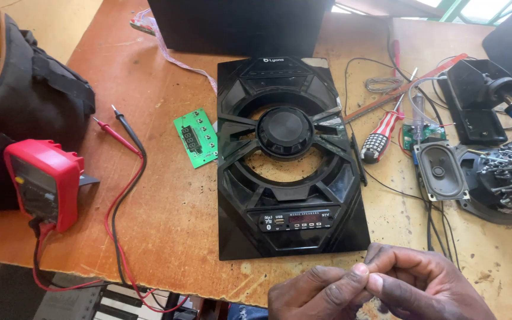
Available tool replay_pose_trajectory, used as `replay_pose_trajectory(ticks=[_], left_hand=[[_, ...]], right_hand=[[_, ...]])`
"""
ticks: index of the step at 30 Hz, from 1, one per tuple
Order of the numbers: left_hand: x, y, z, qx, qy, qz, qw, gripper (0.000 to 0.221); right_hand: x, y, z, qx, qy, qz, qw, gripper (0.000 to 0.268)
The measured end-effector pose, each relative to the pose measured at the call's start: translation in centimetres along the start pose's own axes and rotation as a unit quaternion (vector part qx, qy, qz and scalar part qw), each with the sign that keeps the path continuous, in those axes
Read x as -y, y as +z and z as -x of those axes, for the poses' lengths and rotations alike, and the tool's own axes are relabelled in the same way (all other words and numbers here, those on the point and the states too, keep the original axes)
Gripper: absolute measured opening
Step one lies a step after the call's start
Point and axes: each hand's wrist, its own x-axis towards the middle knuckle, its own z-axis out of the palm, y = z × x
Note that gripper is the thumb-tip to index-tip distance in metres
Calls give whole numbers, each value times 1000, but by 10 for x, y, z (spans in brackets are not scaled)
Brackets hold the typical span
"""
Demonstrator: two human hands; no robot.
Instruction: Securing a circuit board and managing ribbon cables inside a speaker housing using a screwdriver
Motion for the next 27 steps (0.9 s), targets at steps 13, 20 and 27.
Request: replay_pose_trajectory(ticks=[13, 20, 27], left_hand=[[2, -18, -9, 58, 405, -249, 878, 35], [9, -27, 0, 117, 333, -286, 891, 29], [12, -34, 0, 160, 247, -219, 930, 13]], right_hand=[[114, 16, -76, -183, -139, 758, 610, 58], [112, 16, -121, -163, -77, 761, 623, 61], [100, -3, -84, -227, -307, 368, 848, 25]])
